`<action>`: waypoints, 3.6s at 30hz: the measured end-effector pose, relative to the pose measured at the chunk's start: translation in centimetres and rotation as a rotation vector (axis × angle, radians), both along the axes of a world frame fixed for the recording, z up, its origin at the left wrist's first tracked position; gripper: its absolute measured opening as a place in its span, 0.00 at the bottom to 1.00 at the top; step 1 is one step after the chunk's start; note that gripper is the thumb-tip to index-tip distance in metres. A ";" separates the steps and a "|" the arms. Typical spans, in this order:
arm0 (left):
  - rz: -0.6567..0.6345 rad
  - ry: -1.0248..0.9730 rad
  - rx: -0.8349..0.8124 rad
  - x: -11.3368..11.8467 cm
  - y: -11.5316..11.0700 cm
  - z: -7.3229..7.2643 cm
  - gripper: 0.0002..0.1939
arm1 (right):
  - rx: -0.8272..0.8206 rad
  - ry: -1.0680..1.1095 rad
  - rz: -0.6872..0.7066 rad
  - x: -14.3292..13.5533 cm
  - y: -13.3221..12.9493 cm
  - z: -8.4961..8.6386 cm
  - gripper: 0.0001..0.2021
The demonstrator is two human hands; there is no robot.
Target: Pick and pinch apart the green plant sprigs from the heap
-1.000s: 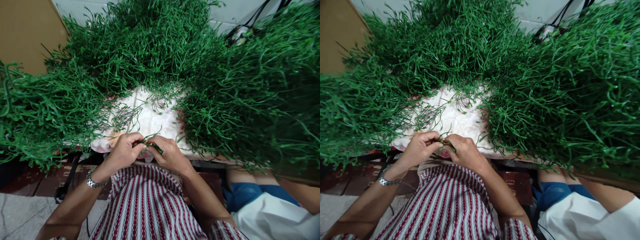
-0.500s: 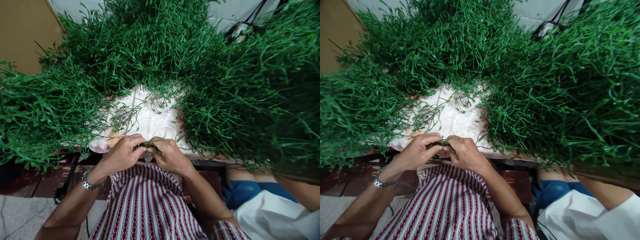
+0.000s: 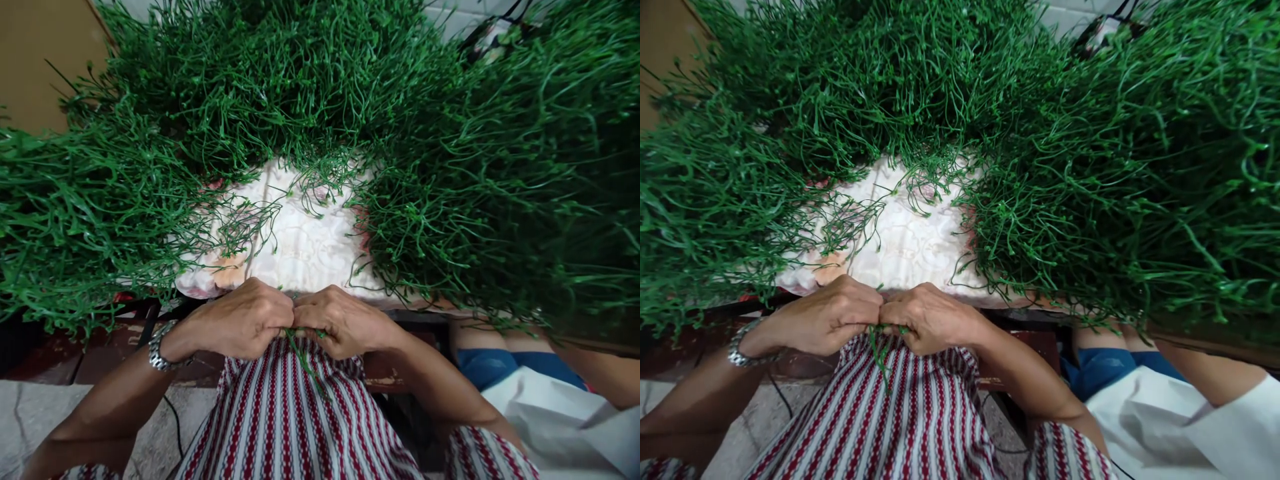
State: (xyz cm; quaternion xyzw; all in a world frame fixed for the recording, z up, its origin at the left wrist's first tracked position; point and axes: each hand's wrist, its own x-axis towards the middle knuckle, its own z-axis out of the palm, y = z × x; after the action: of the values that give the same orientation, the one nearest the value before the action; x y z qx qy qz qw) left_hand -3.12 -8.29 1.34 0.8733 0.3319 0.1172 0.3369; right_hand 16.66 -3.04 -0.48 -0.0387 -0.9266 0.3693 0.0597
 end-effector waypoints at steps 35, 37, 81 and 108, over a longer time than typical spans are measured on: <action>0.746 -0.665 -0.757 1.6 1.4 -0.5 0.05 | -0.666 0.223 -0.569 0.0 -0.1 -0.6 0.11; 0.739 -0.632 -0.776 1.5 1.4 -0.3 0.04 | -0.684 0.198 -0.557 0.0 0.2 -0.5 0.12; 0.536 -0.331 -0.649 0.7 0.7 -1.5 0.06 | -0.463 0.202 -0.569 -0.2 -1.4 -1.8 0.07; 0.897 -0.754 -0.539 2.7 0.1 -2.8 0.09 | -1.255 0.349 -0.663 -0.8 -2.4 -3.9 0.14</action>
State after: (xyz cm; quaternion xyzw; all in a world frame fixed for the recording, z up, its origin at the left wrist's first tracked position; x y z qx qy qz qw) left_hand -0.39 -8.22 -1.48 0.4332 0.5414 0.4582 0.5562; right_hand 15.90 -5.48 -4.39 -0.2848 -0.4568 0.7942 0.2817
